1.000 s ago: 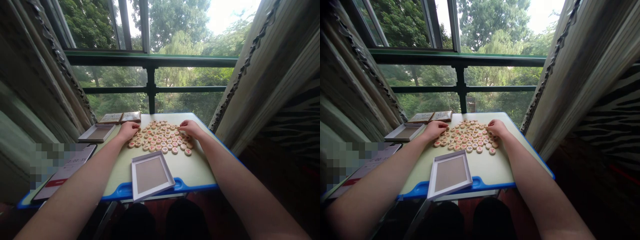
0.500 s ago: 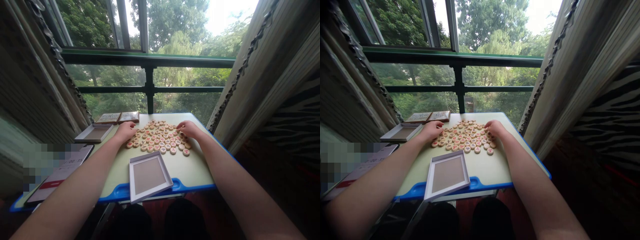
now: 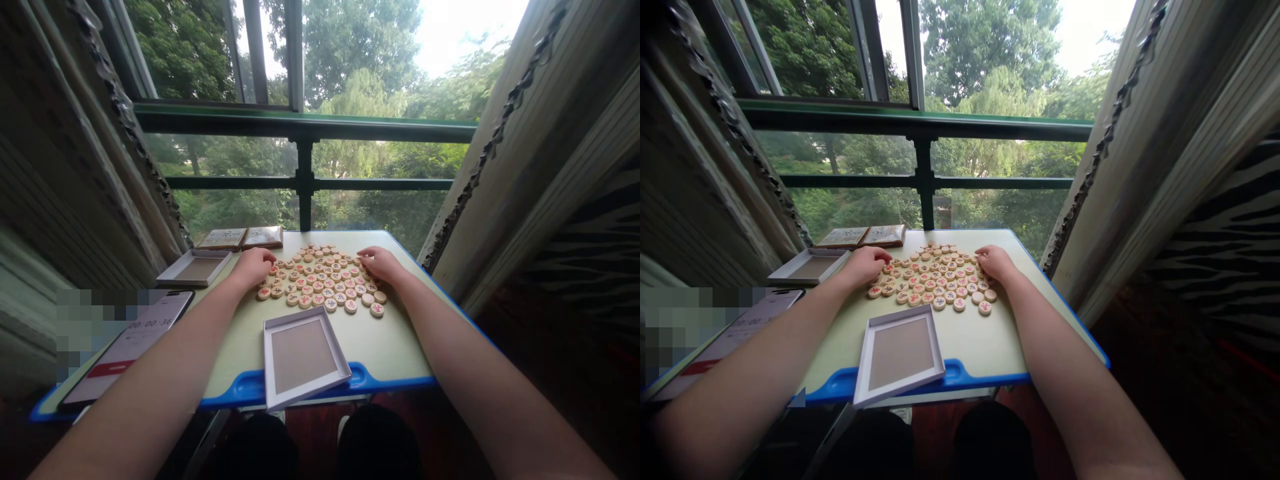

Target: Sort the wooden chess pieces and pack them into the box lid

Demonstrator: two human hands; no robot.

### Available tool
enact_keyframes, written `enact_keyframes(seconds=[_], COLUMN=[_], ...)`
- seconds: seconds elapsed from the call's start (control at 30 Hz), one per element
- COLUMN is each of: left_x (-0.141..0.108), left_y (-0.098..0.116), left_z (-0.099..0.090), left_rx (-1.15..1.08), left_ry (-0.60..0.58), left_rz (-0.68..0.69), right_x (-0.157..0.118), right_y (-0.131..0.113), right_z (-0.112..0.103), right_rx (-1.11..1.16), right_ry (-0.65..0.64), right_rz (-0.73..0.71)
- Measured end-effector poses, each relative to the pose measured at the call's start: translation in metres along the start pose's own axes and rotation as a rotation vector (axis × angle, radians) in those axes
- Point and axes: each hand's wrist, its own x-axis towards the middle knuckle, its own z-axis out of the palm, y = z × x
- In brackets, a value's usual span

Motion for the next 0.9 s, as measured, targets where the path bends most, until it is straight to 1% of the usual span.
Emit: enact_keyframes(seconds=[0.1,0.3,0.4,0.53,0.7,0.77,0.9], left_x=[0.0,0.0,-0.001,-0.003,-0.003,-0.003,-0.003], left_y=[0.001,0.0,0.002,0.004,0.004,0.003,0.003], left_z=[0.001,0.001,0.0,-0.001,-0.001,-0.001,-0.002], left_rx=[0.028,0.027,0.051,0.084,0.098,0.088,0.099], left_ry=[0.016,0.065,0.066,0.05,0.053,0.056,0.054], left_rz=[0.039,0.059,0.066,0.065,0.065,0.051,0.054], right_x=[0.001,0.003,0.0,-0.001,-0.002,-0.004,-0.011], right_y=[-0.002,-0.004,-0.007,-0.009,-0.013,-0.017,-0.026], right_z=[0.001,0.003,0.003,0.002,0.0,-0.003,-0.008], right_rx=[-0.002,0.013,0.032,0.023,-0.007,0.008,0.097], right_ry=[0.001,-0.003,-0.004,-0.008,0.042,0.024,-0.063], right_rz=[-0.008,-0.012,0.003,-0.011,-0.045,-0.069,-0.087])
